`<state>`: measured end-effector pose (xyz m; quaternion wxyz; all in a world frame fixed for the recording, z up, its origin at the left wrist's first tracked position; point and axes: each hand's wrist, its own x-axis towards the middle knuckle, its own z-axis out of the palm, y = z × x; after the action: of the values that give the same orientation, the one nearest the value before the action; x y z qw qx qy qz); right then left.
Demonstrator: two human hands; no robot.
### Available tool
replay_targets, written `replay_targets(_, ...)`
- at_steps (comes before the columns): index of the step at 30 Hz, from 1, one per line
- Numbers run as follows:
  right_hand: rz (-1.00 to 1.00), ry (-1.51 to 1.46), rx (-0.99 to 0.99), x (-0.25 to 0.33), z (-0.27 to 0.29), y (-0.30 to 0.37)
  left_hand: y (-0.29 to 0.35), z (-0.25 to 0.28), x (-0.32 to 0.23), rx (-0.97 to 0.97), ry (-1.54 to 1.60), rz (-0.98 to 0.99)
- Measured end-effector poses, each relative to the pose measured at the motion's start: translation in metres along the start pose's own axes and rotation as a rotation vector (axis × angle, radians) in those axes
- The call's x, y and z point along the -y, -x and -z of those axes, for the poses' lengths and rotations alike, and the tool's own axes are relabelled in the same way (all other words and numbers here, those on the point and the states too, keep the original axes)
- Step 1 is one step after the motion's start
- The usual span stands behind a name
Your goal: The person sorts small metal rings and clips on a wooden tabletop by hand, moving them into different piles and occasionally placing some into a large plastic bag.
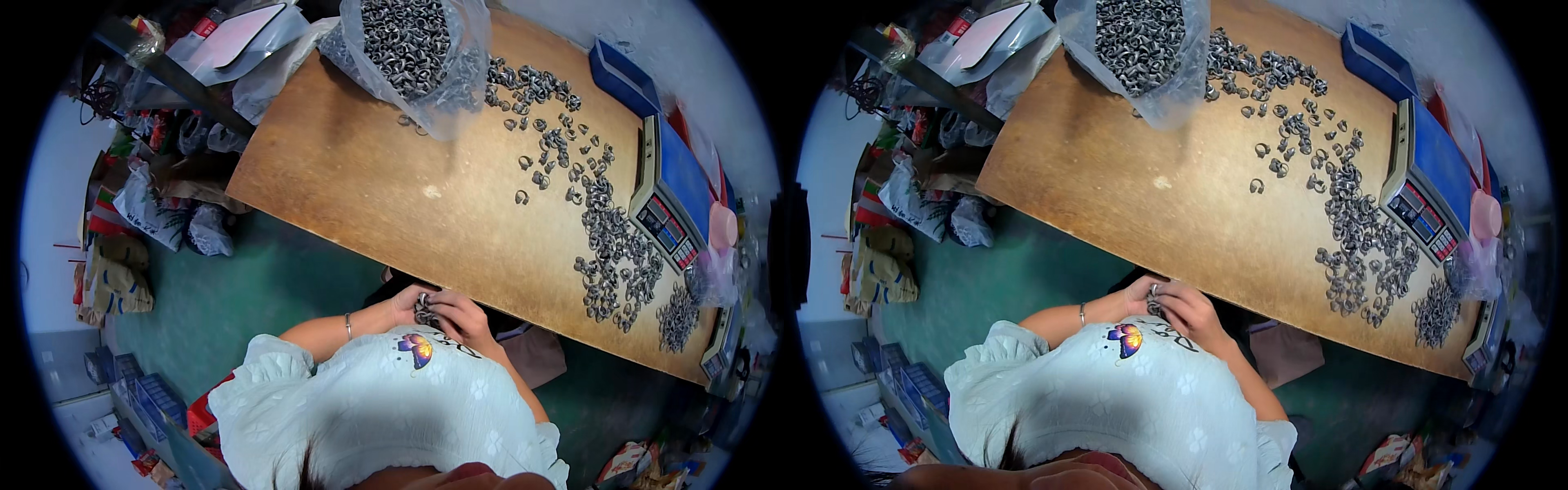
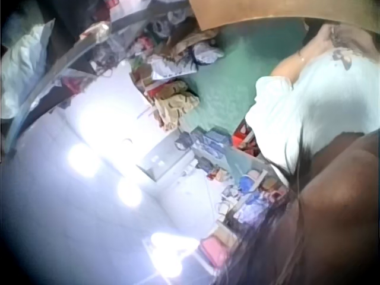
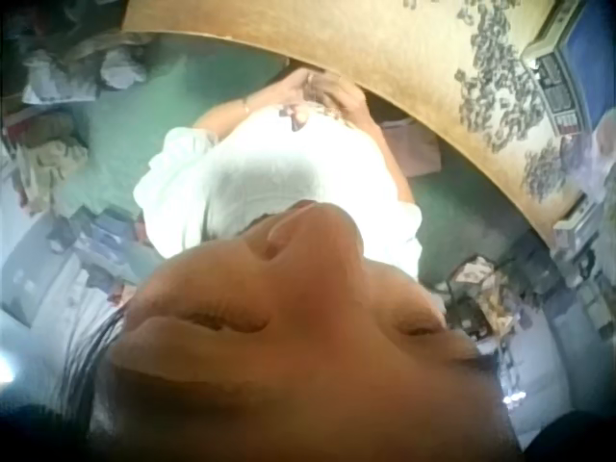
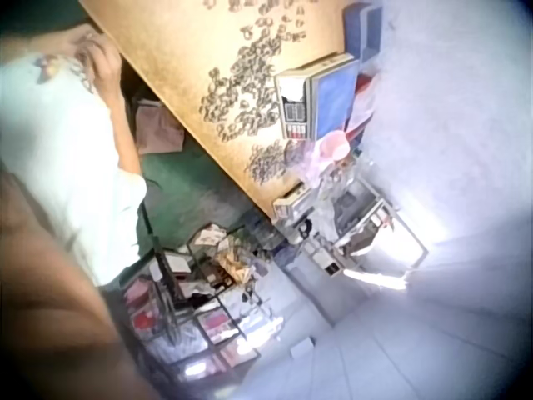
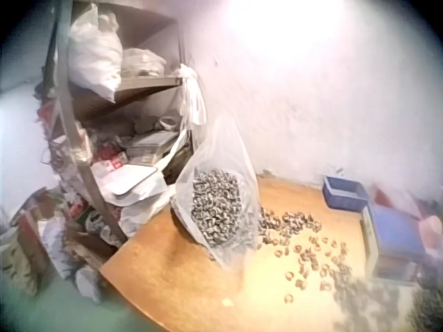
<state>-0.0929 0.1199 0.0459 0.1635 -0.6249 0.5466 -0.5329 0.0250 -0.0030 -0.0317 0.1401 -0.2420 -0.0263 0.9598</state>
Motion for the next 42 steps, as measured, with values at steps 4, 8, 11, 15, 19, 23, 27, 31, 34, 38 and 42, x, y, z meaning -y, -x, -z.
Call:
replay_targets(4,-0.208,-0.065,-0.367,0.003,0.0,-0.004,0.011,-0.007,0.006,-0.047,0.05,-0.052)
replay_targets(8,-0.139,-0.017,-0.42,-0.005,-0.006,0.002,0.019,-0.012,0.006,-0.032,0.093,-0.013)
replay_targets(11,-0.168,-0.017,-0.391,0.001,-0.003,0.0,0.029,-0.03,0.008,-0.135,0.091,-0.019)
replay_targets(15,-0.341,-0.235,-0.448,-0.002,-0.005,0.007,0.036,-0.04,0.008,-0.072,0.071,-0.05)
replay_targets(19,-0.49,-0.471,-0.604,0.005,-0.007,0.002,0.037,-0.071,0.011,0.039,0.155,-0.05)
replay_targets(23,-0.47,-0.65,-0.717,-0.002,-0.006,-0.003,0.02,-0.089,0.004,0.158,0.228,-0.18)
replay_targets(27,-0.399,-0.893,-0.82,0.004,0.0,-0.039,-0.004,-0.117,-0.006,0.191,0.16,-0.534)
replay_targets(31,-0.503,-1.083,-0.961,-0.01,-0.003,-0.071,-0.028,-0.139,-0.005,0.101,-0.183,-1.012)
replay_targets(34,-0.557,-1.271,-1.007,-0.025,0.006,-0.077,-0.032,-0.141,-0.02,0.119,-0.076,-0.992)
replay_targets(38,-0.566,-1.335,-1.07,-0.041,0.007,-0.078,-0.035,-0.138,-0.04,0.117,0.104,-0.891)
replay_targets(42,-0.542,-1.43,-1.089,-0.043,0.011,-0.084,-0.034,-0.145,-0.046,0.048,0.192,-0.87)
